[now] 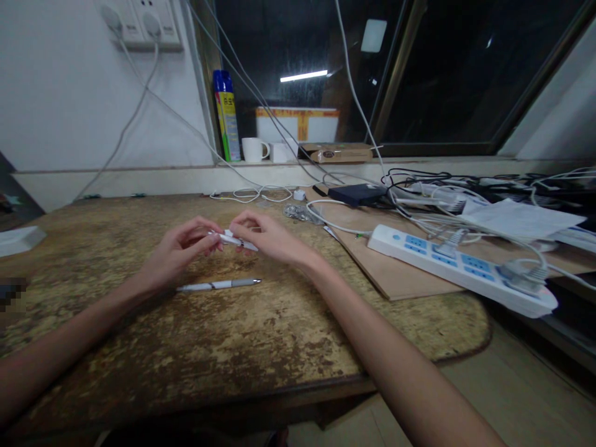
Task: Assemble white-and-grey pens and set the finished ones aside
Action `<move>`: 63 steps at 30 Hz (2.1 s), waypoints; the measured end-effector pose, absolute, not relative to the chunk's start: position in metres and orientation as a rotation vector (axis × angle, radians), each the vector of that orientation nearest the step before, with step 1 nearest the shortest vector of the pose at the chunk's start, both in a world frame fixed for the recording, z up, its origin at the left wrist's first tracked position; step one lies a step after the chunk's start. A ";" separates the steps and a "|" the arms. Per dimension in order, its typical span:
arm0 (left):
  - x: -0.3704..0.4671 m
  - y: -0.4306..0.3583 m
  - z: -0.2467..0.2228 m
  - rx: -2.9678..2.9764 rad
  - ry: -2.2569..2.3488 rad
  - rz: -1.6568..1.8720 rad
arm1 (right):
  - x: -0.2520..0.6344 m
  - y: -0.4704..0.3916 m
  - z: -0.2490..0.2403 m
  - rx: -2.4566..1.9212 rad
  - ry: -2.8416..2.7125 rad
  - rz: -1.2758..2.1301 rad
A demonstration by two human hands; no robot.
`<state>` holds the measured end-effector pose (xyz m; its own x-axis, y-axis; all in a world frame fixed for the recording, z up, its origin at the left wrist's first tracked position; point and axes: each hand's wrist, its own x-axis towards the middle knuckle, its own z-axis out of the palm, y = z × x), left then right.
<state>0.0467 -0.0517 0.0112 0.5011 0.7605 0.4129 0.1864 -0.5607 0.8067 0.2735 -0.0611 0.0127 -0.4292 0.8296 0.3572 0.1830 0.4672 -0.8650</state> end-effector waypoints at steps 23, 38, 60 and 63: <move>-0.016 -0.033 0.014 2.324 0.981 0.312 | 0.303 -0.065 -0.016 -1.034 -2.059 1.159; -0.010 -0.038 0.025 2.346 0.977 0.180 | 0.292 -0.073 -0.008 -1.048 -2.086 0.966; -0.022 -0.002 0.001 2.839 1.349 0.451 | 0.299 -0.042 -0.035 -1.180 -2.016 0.379; -0.022 -0.001 -0.002 2.827 1.339 0.449 | 0.295 -0.045 -0.036 -1.172 -2.020 0.401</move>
<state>-0.0223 -0.0014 -0.0022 0.6006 0.7555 0.2619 0.7607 -0.6407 0.1038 0.2952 -0.0447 -0.0363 -0.2968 0.8417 0.4510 0.6059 0.5310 -0.5924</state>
